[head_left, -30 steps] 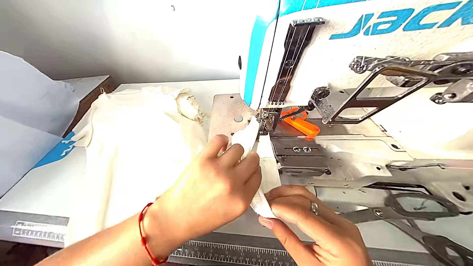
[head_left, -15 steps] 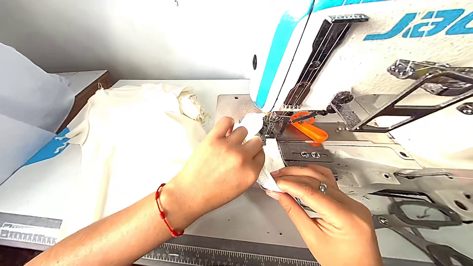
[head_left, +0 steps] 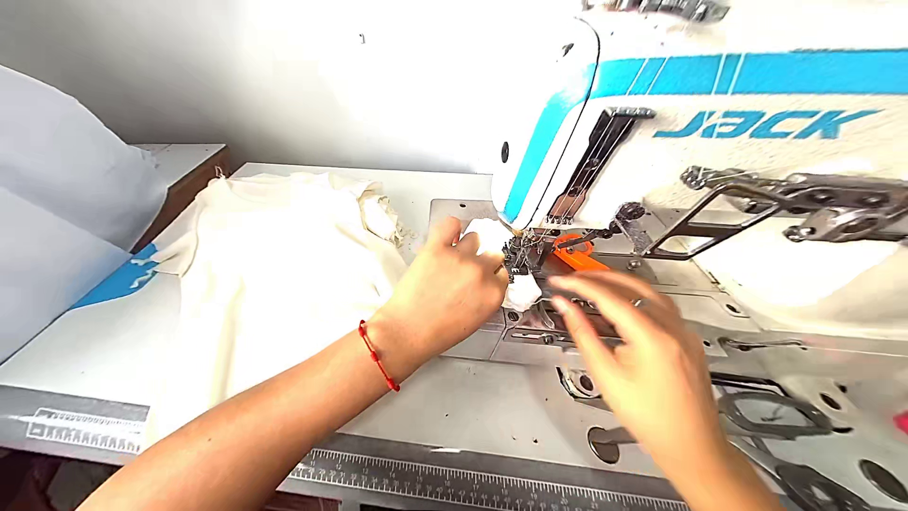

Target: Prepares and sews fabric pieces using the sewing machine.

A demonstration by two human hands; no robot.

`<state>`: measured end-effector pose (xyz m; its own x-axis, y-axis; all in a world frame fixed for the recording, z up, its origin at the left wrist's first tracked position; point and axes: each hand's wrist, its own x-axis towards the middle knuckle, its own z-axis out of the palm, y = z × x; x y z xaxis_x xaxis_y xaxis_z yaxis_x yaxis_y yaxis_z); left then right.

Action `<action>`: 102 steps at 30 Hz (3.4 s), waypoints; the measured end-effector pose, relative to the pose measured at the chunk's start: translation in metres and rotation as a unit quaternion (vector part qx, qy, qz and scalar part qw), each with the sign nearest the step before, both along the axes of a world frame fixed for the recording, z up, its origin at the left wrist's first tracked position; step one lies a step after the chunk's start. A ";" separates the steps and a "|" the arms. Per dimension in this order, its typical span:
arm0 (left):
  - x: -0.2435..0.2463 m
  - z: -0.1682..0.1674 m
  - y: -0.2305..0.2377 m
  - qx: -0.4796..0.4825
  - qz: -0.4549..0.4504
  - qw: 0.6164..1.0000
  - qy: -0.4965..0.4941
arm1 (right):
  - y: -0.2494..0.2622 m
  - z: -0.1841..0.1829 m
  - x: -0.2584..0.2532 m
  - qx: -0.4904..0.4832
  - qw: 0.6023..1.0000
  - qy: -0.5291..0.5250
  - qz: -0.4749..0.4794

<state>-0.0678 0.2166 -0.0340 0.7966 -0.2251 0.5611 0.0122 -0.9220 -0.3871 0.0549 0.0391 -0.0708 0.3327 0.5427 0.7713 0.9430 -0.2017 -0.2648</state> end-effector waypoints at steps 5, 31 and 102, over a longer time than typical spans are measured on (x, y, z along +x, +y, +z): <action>0.011 0.004 0.007 -0.066 0.025 0.997 0.016 | 0.029 0.036 0.047 -0.178 0.981 0.051 -0.062; 0.067 0.018 0.073 -0.260 0.218 0.935 0.099 | 0.056 0.061 0.053 -0.267 0.957 0.109 0.015; -0.193 -0.112 -0.033 -0.469 0.263 0.822 -0.187 | -0.008 0.032 0.070 -0.175 0.974 -0.109 -0.098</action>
<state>-0.2604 0.1837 -0.1456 0.3776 0.7668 0.5191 0.4617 -0.6419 0.6123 0.1251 0.0314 -0.0392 0.3064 0.7272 0.6142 0.9031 -0.4261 0.0540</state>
